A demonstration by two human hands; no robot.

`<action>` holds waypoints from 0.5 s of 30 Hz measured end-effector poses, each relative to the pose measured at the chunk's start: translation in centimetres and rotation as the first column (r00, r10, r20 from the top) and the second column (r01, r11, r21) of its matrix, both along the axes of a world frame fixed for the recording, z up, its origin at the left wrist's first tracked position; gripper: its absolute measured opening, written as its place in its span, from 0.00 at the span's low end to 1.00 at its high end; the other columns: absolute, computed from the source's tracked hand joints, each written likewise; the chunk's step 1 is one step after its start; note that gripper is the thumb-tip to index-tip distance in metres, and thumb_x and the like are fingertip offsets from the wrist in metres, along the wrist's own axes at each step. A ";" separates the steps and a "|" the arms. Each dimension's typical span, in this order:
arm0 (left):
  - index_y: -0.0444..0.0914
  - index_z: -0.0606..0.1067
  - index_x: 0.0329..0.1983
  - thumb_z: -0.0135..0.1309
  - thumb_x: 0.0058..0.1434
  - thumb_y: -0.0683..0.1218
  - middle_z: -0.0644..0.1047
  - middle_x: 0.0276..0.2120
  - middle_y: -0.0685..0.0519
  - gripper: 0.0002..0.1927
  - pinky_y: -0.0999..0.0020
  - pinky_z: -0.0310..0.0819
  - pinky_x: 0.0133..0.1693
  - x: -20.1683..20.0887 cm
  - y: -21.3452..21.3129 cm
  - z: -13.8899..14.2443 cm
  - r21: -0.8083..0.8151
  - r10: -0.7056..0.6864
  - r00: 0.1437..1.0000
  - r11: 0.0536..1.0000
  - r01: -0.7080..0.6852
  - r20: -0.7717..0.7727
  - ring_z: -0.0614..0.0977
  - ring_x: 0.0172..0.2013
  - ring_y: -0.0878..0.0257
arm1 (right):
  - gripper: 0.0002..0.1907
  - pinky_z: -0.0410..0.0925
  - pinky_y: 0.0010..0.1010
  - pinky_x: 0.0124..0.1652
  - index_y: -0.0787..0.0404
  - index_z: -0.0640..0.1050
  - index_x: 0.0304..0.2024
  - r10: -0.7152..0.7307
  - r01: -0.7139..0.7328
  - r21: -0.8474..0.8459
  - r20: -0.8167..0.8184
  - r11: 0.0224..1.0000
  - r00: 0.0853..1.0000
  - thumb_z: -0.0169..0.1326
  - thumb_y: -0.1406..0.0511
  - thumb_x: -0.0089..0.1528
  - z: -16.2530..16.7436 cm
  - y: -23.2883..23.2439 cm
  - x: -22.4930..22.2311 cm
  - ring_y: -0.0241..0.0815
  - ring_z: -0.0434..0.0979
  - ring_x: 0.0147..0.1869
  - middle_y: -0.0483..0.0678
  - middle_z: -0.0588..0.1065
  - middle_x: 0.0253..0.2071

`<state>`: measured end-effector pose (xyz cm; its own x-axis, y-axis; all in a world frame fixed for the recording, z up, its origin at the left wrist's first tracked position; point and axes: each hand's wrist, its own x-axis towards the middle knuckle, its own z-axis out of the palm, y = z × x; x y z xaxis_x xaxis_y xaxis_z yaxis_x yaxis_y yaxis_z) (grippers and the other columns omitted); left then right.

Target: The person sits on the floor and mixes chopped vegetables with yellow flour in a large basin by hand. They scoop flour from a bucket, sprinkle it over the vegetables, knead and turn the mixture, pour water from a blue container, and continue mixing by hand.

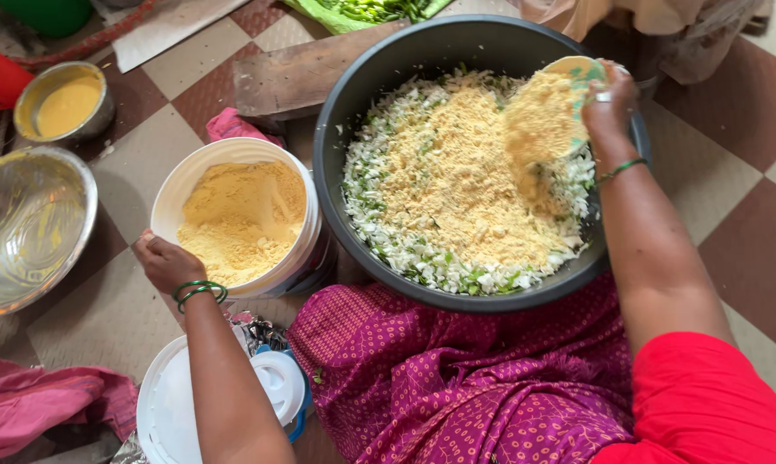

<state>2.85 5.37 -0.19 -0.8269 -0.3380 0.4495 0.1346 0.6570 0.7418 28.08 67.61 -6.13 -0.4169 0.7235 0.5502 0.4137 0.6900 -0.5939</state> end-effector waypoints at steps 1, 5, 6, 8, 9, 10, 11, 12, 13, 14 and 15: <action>0.36 0.77 0.49 0.36 0.74 0.51 0.81 0.50 0.43 0.20 0.51 0.73 0.47 -0.2 -0.1 0.1 -0.022 0.011 1.000 1.000 -0.012 -0.018 0.82 0.48 0.44 | 0.16 0.73 0.41 0.50 0.65 0.81 0.52 0.010 -0.011 0.084 0.004 0.996 1.000 0.58 0.74 0.61 0.4 -0.9 -2.2 0.56 0.82 0.51 0.59 0.81 0.47; 0.38 0.79 0.49 0.37 0.72 0.51 0.82 0.47 0.43 0.20 0.49 0.72 0.45 -0.9 -0.7 0.4 -0.037 0.070 0.997 0.997 -0.069 0.033 0.81 0.46 0.42 | 0.18 0.72 0.48 0.46 0.58 0.82 0.54 0.004 -0.008 0.058 0.077 0.998 0.997 0.58 0.71 0.61 2.8 -6.3 -10.7 0.63 0.80 0.46 0.63 0.80 0.43; 0.39 0.79 0.50 0.37 0.71 0.51 0.82 0.45 0.42 0.21 0.48 0.72 0.44 -1.1 -0.8 0.4 -0.024 0.086 0.993 0.996 -0.084 0.075 0.81 0.45 0.42 | 0.17 0.72 0.51 0.45 0.56 0.82 0.55 0.007 -0.011 0.020 0.149 1.000 0.989 0.58 0.70 0.63 3.4 -8.0 -12.6 0.66 0.79 0.45 0.64 0.79 0.41; 0.38 0.79 0.49 0.38 0.73 0.52 0.82 0.46 0.42 0.21 0.49 0.73 0.45 -1.4 -1.2 0.4 0.011 0.060 0.998 0.998 -0.060 0.028 0.82 0.45 0.42 | 0.21 0.74 0.49 0.45 0.56 0.80 0.57 0.036 -0.040 0.024 0.128 0.999 0.991 0.56 0.72 0.61 4.6 -11.0 -15.5 0.64 0.80 0.44 0.63 0.79 0.39; 0.37 0.79 0.49 0.38 0.73 0.53 0.82 0.46 0.42 0.21 0.49 0.73 0.45 -1.5 -1.4 0.4 0.027 0.045 0.999 0.999 -0.045 0.007 0.82 0.45 0.42 | 0.23 0.75 0.49 0.45 0.55 0.79 0.58 0.048 -0.052 0.024 0.121 0.998 0.991 0.55 0.72 0.59 5.0 -12.6 -16.4 0.64 0.81 0.44 0.62 0.80 0.39; 0.37 0.79 0.49 0.38 0.74 0.53 0.82 0.46 0.42 0.21 0.49 0.73 0.45 -1.7 -1.6 0.4 0.025 0.044 0.999 0.999 -0.044 0.004 0.82 0.46 0.42 | 0.22 0.74 0.49 0.44 0.55 0.80 0.57 0.081 -0.090 0.048 0.161 0.995 0.984 0.55 0.72 0.59 5.4 -14.2 -17.2 0.64 0.81 0.43 0.62 0.80 0.38; 0.37 0.79 0.49 0.38 0.74 0.53 0.82 0.46 0.42 0.21 0.49 0.73 0.45 -1.9 -1.8 0.4 0.026 0.044 0.999 0.999 -0.044 -0.001 0.82 0.46 0.42 | 0.22 0.74 0.49 0.44 0.55 0.80 0.56 0.112 -0.129 0.073 0.199 0.989 0.974 0.55 0.72 0.59 5.8 -15.7 -17.8 0.64 0.81 0.43 0.62 0.79 0.38; 0.37 0.78 0.49 0.38 0.74 0.53 0.82 0.46 0.42 0.21 0.49 0.74 0.45 -2.0 -2.1 0.4 0.025 0.043 0.999 0.999 -0.043 -0.005 0.82 0.46 0.42 | 0.21 0.74 0.49 0.43 0.54 0.80 0.55 0.141 -0.168 0.095 0.239 0.981 0.961 0.55 0.71 0.59 6.1 -16.9 -18.1 0.64 0.81 0.42 0.62 0.79 0.37; 0.37 0.79 0.50 0.38 0.74 0.54 0.82 0.46 0.42 0.21 0.49 0.74 0.46 -2.1 -2.4 0.4 0.028 0.041 0.999 0.999 -0.041 -0.001 0.82 0.46 0.42 | 0.20 0.74 0.49 0.42 0.56 0.81 0.55 0.143 -0.182 0.139 0.250 0.974 0.958 0.55 0.72 0.60 6.2 -18.0 -18.2 0.63 0.81 0.40 0.62 0.80 0.36; 0.38 0.79 0.50 0.38 0.74 0.54 0.82 0.46 0.42 0.21 0.49 0.74 0.46 -2.3 -2.7 0.5 0.032 0.041 0.999 0.999 -0.041 0.000 0.82 0.46 0.42 | 0.20 0.74 0.49 0.40 0.57 0.81 0.56 0.146 -0.196 0.183 0.258 0.963 0.955 0.56 0.72 0.61 6.2 -18.8 -18.2 0.62 0.81 0.39 0.61 0.80 0.35; 0.38 0.79 0.50 0.38 0.74 0.54 0.82 0.47 0.42 0.22 0.49 0.74 0.46 -2.4 -3.0 0.6 0.037 0.042 0.999 0.998 -0.042 0.003 0.82 0.46 0.42 | 0.19 0.74 0.50 0.39 0.58 0.81 0.56 0.149 -0.213 0.228 0.267 0.950 0.952 0.56 0.72 0.62 6.1 -19.5 -18.1 0.62 0.82 0.37 0.60 0.80 0.34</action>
